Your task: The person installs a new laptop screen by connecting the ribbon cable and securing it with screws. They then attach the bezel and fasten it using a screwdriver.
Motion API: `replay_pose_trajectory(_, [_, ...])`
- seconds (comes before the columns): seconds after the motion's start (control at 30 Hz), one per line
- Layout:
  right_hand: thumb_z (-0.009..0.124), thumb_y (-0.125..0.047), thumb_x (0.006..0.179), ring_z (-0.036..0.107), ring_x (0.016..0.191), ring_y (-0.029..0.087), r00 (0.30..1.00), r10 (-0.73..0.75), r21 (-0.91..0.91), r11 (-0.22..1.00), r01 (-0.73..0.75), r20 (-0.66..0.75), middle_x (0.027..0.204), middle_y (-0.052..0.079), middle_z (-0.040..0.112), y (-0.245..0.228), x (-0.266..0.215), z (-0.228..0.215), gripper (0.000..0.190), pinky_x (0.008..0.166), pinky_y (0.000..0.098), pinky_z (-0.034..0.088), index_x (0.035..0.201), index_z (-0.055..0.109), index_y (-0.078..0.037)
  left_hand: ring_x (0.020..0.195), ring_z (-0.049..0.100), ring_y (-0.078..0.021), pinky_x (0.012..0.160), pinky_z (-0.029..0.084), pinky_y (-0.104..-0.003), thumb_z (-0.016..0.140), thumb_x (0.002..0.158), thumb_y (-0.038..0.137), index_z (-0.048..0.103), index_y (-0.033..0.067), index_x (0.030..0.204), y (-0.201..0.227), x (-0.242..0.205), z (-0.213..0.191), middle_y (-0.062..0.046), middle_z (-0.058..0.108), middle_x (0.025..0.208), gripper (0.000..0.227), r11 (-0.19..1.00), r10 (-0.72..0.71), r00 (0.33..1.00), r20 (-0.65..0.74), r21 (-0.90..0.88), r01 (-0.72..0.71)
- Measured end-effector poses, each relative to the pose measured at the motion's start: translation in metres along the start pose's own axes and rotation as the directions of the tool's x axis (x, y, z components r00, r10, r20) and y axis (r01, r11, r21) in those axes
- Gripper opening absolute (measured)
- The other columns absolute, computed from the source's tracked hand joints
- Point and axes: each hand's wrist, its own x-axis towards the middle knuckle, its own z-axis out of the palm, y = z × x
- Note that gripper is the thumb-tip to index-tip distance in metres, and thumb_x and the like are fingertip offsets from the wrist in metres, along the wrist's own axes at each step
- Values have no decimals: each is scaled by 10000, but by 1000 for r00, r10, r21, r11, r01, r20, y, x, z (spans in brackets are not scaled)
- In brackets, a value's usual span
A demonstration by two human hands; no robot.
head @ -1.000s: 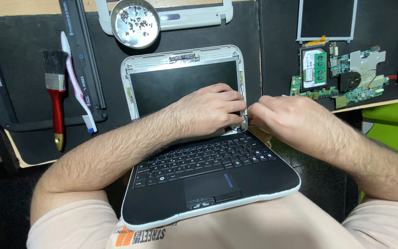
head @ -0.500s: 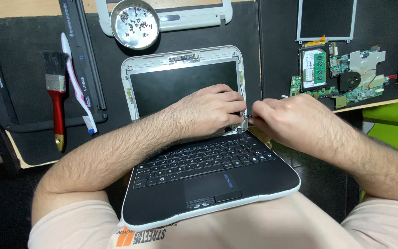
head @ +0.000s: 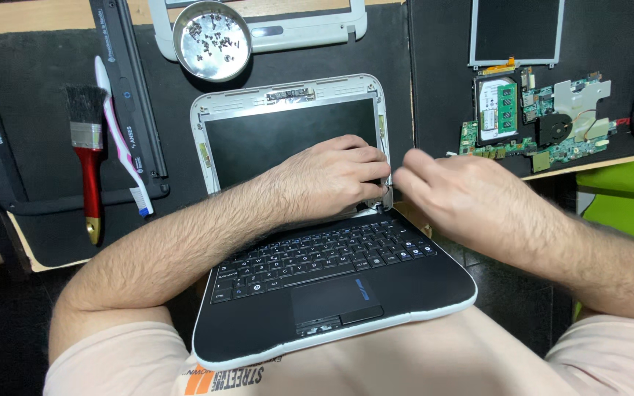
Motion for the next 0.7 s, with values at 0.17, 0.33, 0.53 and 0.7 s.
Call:
replay_pose_trajectory(0.17, [714,-297,1176,732,683,290,999,30,17,999,-30,17,883,19,637,-3,-4,13,238,642,485,619,979,627,-195,1243,713,-270,1155,572,-445,779,1153,141,888,231,1093,-1,0,1,19,737,1144,153,1000,2,1000,-17,-11,-2])
replay_pose_trajectory(0.33, [757,-109,1107,710,656,241,996,43,61,997,-48,73,822,-16,593,0,-8,24,228,561,462,594,1007,571,-197,1262,709,-257,1175,573,-432,781,1158,123,897,230,1148,-1,-1,5,29,734,1152,158,1000,1,1000,-17,11,-1])
replay_pose_trajectory(0.53, [698,-183,1201,681,800,330,995,-79,156,984,87,-58,958,49,610,2,-4,17,53,782,516,584,1207,653,-156,1241,711,-267,1165,574,-446,779,1177,159,891,206,1055,0,0,4,19,737,1127,173,1000,2,1000,-27,5,-2])
replay_pose_trajectory(0.7, [744,-191,1132,756,755,247,997,37,94,995,-43,66,946,0,618,2,-2,7,231,576,456,664,1326,619,-175,1284,718,-281,1200,570,-459,804,1153,139,915,202,1088,0,-1,4,5,763,1198,144,1000,-7,1000,-11,-16,7])
